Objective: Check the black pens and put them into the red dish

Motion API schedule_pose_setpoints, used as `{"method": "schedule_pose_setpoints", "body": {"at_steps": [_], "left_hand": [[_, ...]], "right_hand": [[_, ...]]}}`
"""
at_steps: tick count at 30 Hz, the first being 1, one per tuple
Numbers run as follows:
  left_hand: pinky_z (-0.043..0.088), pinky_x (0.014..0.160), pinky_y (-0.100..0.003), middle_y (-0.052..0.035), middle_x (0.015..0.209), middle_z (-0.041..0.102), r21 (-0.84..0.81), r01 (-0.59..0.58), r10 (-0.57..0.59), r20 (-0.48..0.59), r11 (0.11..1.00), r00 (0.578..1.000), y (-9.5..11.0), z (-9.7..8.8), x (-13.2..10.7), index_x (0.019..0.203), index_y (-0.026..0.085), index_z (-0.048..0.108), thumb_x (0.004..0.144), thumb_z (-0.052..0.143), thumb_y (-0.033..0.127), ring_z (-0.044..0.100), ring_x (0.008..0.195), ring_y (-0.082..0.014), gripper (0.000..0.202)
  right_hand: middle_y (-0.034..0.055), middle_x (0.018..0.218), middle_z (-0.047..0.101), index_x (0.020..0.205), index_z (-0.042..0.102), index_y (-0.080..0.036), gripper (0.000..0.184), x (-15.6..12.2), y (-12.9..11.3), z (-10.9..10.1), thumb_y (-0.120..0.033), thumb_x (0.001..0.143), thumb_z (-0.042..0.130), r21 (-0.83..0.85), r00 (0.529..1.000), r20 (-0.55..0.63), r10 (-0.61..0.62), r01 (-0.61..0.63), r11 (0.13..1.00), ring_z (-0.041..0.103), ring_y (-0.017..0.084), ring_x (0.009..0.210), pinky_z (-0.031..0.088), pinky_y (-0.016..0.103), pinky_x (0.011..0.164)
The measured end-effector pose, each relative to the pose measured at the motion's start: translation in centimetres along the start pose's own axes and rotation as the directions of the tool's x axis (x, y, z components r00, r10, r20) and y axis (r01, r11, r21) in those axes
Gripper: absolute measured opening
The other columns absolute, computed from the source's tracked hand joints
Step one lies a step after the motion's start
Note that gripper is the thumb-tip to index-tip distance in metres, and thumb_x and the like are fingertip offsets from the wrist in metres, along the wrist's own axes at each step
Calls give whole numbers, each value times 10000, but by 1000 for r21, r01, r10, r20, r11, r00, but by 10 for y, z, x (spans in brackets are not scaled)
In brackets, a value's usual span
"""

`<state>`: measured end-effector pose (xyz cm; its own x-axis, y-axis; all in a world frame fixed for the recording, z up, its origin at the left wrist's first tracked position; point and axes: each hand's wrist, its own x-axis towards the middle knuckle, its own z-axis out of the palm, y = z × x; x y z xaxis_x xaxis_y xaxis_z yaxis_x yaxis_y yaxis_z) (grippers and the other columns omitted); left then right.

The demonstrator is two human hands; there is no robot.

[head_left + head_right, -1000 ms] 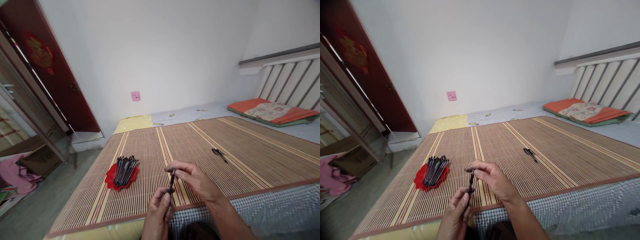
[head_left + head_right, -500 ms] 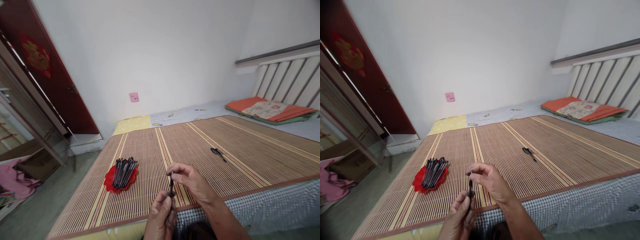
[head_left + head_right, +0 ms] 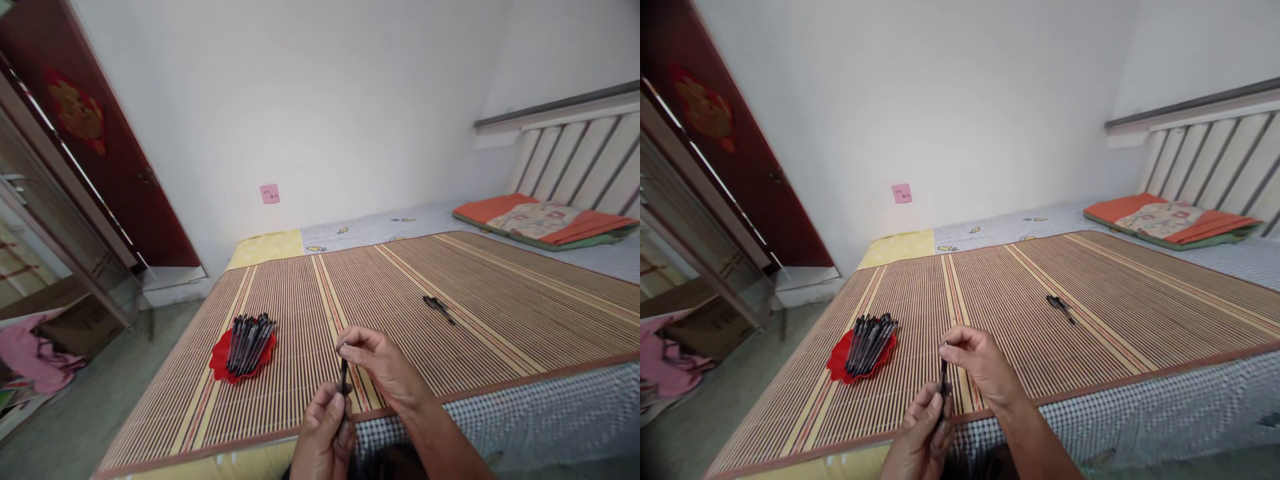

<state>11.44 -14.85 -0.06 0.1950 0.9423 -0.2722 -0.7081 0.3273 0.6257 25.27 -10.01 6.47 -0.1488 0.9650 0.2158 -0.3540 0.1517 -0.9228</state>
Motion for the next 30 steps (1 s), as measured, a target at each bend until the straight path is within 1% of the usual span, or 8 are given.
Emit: {"method": "schedule_pose_setpoints", "body": {"at_steps": [3, 8, 11, 13, 18, 21, 27, 30], "left_hand": [[228, 394, -138, 62, 610, 574, -5, -32, 32, -23, 999, 999, -1, -1, 1, 865, 156, 626, 562, 954, 334, 362, 389, 4, 481], [252, 403, -148, 24, 646, 621, -71, 79, -77, 36, 994, 996, 1, -4, -1, 885, 169, 615, 592, 943, 310, 407, 406, -25, 462], [256, 410, -152, 28, 634, 608, -61, 109, -106, 53, 992, 993, 1, -5, -2, 872, 171, 614, 592, 943, 300, 400, 409, -28, 451], [263, 423, -148, 30, 642, 609, -38, 78, -77, 27, 996, 997, 0, -4, -2, 862, 171, 615, 569, 953, 312, 395, 418, -21, 469], [217, 426, -139, 68, 576, 514, 122, -119, 125, -49, 985, 991, -4, 1, -2, 818, 152, 641, 573, 927, 443, 311, 416, 0, 476], [209, 423, -139, 76, 554, 472, 212, -178, 200, -86, 961, 976, -6, 2, -2, 811, 150, 656, 592, 898, 504, 306, 421, -6, 481], [348, 454, -186, 39, 516, 559, 219, -111, 118, -22, 969, 993, -14, -3, -2, 900, 168, 709, 573, 908, 497, 474, 424, -72, 504], [397, 460, -208, 17, 546, 608, 208, -91, 103, -47, 974, 994, -14, -10, 2, 968, 163, 716, 571, 925, 419, 517, 425, -96, 517]], "right_hand": [[-26, 761, 591, 721, 683, -196, 234, 1, 3, 3, -343, 687, 862, 17, 999, -33, 4, -3, 1000, 547, 132, 769, 440, 263, 763], [52, 943, 694, 1041, 732, -211, 305, -2, 5, -1, -451, 856, 704, 58, 993, 98, 70, -76, 995, 626, 195, 957, 456, 337, 876], [51, 925, 706, 955, 759, -206, 245, -2, 7, -6, -419, 839, 725, -18, 996, 85, 37, -36, 999, 629, 197, 948, 453, 350, 914], [38, 888, 695, 883, 764, -205, 229, -2, 7, -7, -419, 805, 755, -53, 998, 59, 21, -17, 998, 617, 186, 898, 460, 332, 877], [24, 820, 654, 797, 751, -200, 243, -2, 6, -2, -438, 761, 777, -83, 1000, -9, 8, -8, 997, 578, 179, 828, 457, 313, 813], [15, 789, 632, 769, 736, -195, 247, -2, 9, 2, -439, 763, 771, -88, 999, -38, -2, -1, 996, 561, 172, 799, 450, 304, 791], [1, 721, 624, 749, 702, -177, 311, -9, 29, 2, -483, 771, 755, -55, 995, -76, 59, -63, 996, 568, 147, 717, 458, 283, 725], [54, 858, 707, 921, 735, -175, 327, -8, 39, -19, -482, 875, 633, -192, 998, -59, 33, -44, 980, 655, 190, 840, 505, 312, 787]]}}
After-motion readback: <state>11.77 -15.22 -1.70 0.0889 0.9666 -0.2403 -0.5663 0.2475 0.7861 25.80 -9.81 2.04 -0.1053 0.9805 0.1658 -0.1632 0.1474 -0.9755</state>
